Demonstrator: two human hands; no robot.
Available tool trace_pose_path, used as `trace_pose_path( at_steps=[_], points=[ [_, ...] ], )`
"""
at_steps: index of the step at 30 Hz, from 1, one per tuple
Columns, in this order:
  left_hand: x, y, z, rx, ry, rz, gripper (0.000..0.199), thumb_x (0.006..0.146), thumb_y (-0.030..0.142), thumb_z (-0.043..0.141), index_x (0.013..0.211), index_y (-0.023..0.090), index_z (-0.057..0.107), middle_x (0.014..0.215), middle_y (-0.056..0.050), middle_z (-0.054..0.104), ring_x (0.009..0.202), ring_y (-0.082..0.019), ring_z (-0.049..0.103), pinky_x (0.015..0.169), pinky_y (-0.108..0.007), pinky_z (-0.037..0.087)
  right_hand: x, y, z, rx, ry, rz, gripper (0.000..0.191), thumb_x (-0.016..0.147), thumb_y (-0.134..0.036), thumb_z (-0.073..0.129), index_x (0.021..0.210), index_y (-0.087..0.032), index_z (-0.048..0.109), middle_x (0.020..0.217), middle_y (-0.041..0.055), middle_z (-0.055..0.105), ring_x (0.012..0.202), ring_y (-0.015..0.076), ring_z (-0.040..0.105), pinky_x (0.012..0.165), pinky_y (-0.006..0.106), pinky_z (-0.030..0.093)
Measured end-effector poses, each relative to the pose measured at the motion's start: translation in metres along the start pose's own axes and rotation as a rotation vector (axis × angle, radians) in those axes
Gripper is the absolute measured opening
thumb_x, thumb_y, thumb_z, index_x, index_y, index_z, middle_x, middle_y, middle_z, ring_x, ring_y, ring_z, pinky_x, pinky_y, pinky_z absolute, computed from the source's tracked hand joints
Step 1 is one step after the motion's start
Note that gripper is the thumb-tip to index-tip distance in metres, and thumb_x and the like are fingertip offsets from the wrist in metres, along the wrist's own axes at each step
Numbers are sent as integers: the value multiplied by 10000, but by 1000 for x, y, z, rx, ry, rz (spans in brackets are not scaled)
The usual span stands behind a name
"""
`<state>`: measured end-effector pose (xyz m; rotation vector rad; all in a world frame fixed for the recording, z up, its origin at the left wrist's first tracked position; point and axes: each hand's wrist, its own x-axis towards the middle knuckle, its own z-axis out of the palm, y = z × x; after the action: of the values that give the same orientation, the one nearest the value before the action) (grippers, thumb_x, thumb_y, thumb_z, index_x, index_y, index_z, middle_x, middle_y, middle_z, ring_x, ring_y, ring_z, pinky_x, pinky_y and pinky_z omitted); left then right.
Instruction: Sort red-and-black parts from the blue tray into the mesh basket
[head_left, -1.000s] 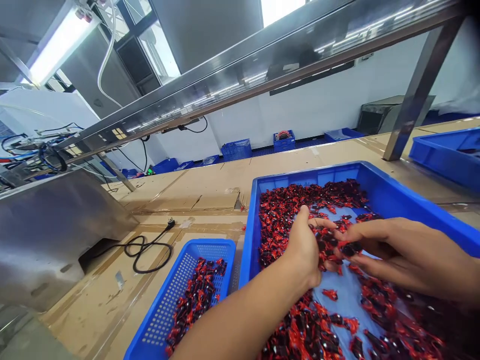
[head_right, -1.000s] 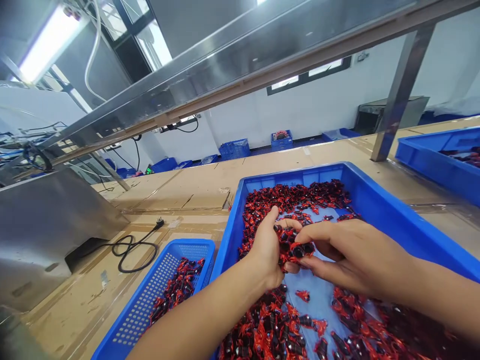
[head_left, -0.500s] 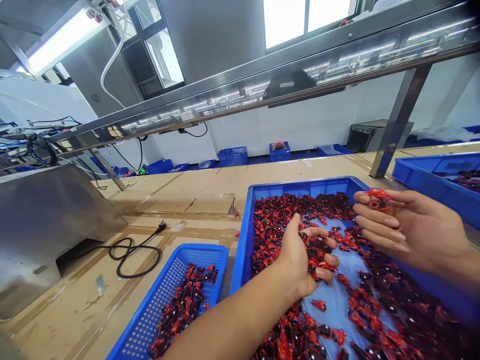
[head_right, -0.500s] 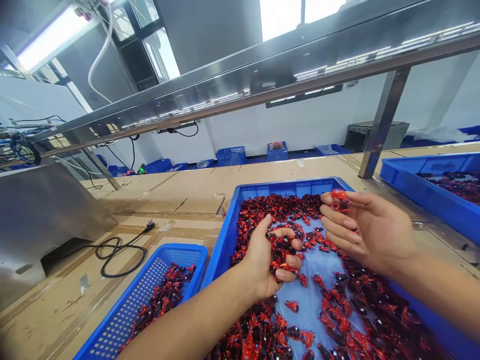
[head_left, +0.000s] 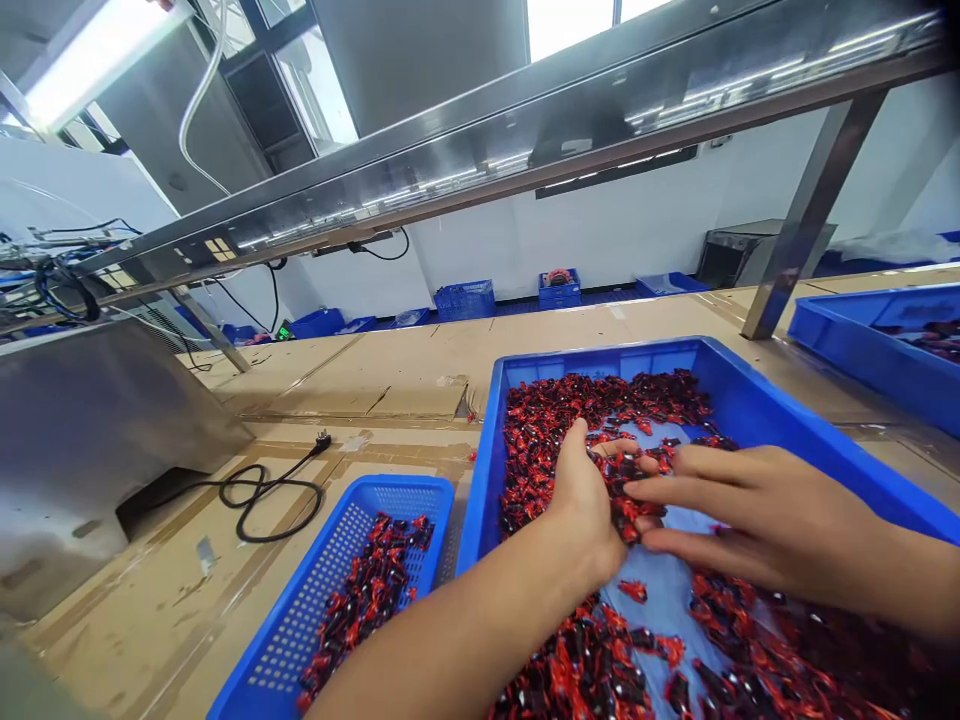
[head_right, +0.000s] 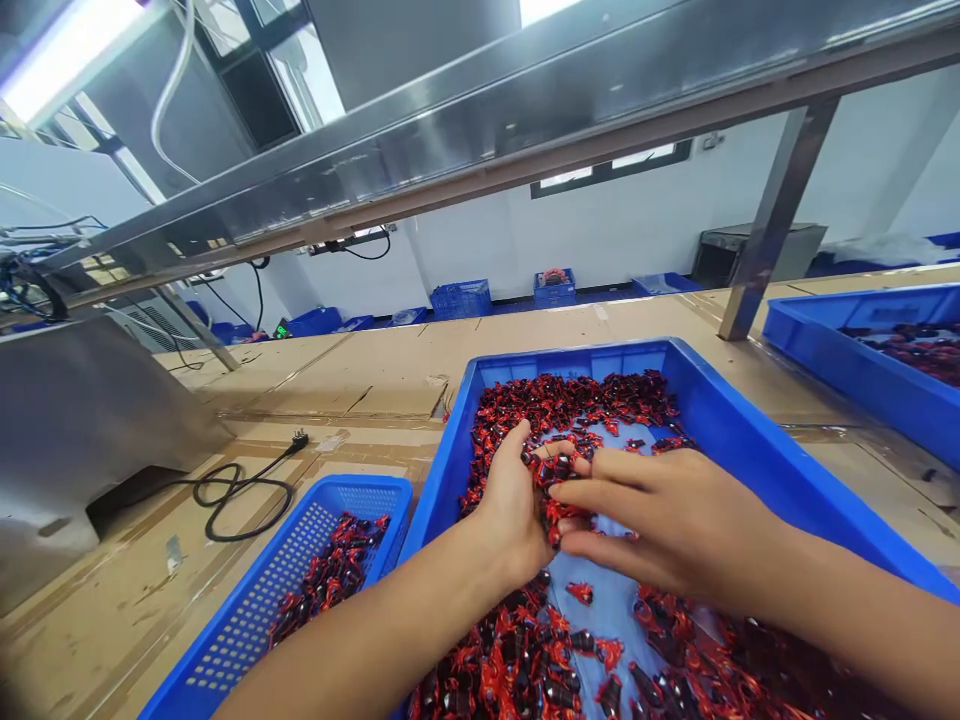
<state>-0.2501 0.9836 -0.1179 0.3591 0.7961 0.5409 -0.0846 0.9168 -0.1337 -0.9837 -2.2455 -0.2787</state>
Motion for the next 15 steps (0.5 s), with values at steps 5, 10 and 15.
trace_pose_path(
  at_steps=[5, 10, 15],
  points=[
    [-4, -1, 4, -48, 53, 11, 610, 1068, 589, 287, 777, 174, 627, 729, -82, 651, 582, -201, 582, 598, -287, 455, -4, -2, 6, -271, -82, -201, 351, 1141, -362, 444, 1346, -153, 638, 1000, 72, 762, 633, 180, 686, 546, 342, 443],
    [-4, 3, 6, -16, 30, -23, 632, 1089, 574, 223, 794, 182, 621, 740, -82, 646, 601, -209, 582, 632, -293, 455, -4, 2, 11, -173, -110, -108, 318, 1127, -417, 478, 1280, -197, 650, 944, 48, 753, 641, 188, 715, 528, 329, 449],
    [2, -3, 3, 66, 25, -46, 590, 1071, 602, 290, 807, 195, 624, 713, -61, 610, 577, -206, 522, 588, -272, 371, -7, 1, 15, -52, -140, 8, 284, 1080, -397, 539, 1283, -230, 645, 1034, 71, 777, 755, 231, 775, 593, 346, 550]
  ],
)
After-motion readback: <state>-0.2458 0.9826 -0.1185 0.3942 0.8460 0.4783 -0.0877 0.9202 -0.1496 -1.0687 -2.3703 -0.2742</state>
